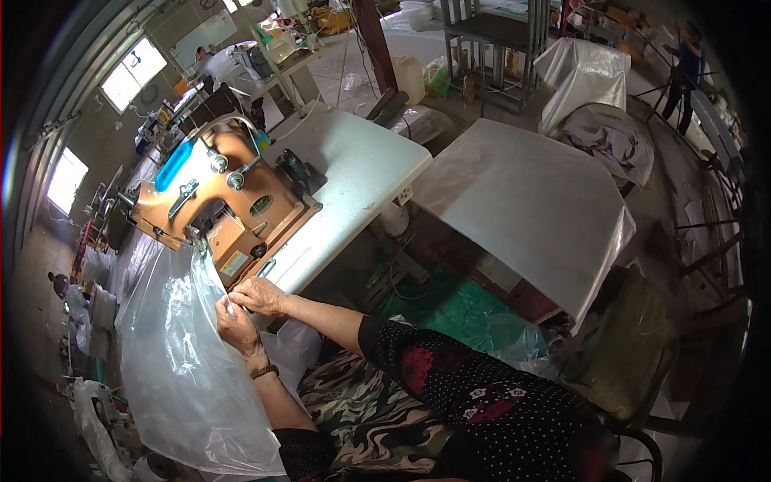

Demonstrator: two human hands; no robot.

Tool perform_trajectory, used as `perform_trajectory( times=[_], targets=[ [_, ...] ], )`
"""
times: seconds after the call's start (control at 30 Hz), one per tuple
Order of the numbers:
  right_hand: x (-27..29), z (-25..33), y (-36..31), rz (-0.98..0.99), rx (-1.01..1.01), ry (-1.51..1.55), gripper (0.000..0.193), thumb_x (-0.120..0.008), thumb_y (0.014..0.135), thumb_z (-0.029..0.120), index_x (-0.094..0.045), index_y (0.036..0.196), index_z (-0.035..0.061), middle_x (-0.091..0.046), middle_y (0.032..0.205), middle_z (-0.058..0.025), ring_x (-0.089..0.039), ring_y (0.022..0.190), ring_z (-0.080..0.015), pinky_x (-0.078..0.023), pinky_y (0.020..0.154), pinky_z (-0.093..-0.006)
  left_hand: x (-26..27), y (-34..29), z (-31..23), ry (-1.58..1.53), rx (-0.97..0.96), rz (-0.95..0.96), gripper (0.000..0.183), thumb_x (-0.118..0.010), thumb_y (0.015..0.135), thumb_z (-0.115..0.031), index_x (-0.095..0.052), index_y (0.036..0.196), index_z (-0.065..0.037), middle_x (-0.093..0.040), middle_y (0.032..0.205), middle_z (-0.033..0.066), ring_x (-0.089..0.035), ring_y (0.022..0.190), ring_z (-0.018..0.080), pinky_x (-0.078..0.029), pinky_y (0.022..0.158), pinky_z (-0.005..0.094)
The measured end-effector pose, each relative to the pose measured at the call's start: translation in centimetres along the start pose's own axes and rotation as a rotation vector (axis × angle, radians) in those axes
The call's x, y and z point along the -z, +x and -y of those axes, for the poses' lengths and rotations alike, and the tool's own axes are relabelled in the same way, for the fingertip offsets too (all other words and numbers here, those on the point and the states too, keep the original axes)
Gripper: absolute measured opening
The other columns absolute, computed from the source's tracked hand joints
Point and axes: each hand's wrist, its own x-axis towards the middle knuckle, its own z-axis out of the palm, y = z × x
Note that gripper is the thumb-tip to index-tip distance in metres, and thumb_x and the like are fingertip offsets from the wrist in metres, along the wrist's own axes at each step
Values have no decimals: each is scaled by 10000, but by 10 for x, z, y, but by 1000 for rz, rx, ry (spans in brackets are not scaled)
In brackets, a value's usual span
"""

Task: The person sews the edges of a large transparent plastic sheet using an industrial sewing machine.

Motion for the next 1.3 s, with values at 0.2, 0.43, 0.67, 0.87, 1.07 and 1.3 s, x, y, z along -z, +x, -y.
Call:
perform_trajectory(
  times=[0.2,0.43,0.67,0.87,1.07,1.3],
  targets=[
    [5,9,-3,23,-66,52,280,-461,945,265,-636,929,47,-638,789,-150,-635,754,-328,-485,650,-417,1,-3,5,13,20,17,176,-592,841,-34,-609,1014,-6,-669,919,192,-645,848,375,-497,736,418],
    [3,9,-4,-66,-19,77,389,-443,962,352,-682,937,46,-654,763,-170,-636,706,-330,-486,645,-417,-2,-3,7,-7,7,-24,165,-582,841,-36,-610,1000,1,-673,918,186,-649,851,364,-496,743,412],
    [3,9,-2,-35,-27,66,383,-442,963,351,-681,941,53,-640,741,-171,-625,702,-335,-474,642,-423,5,-1,-1,9,7,3,154,-581,840,-43,-605,986,1,-664,897,194,-633,826,387,-485,728,434],
    [2,8,-2,-6,-19,107,415,-403,979,385,-680,983,75,-641,758,-168,-626,717,-339,-468,648,-423,7,0,-1,-10,-45,18,145,-567,842,-42,-590,980,-2,-654,884,206,-627,826,396,-477,725,444],
    [1,8,-2,12,-62,127,404,-413,977,392,-682,1022,94,-645,774,-163,-630,737,-337,-474,655,-419,7,-1,-2,-20,-32,17,177,-579,810,8,-583,987,-3,-649,894,206,-623,839,396,-476,737,443],
    [9,18,-4,-8,-36,124,429,-442,968,427,-691,996,79,-659,805,-171,-637,752,-340,-482,664,-404,8,-1,-3,-31,-25,18,211,-574,779,40,-578,985,-3,-644,889,199,-621,850,395,-476,739,443]
  ],
)
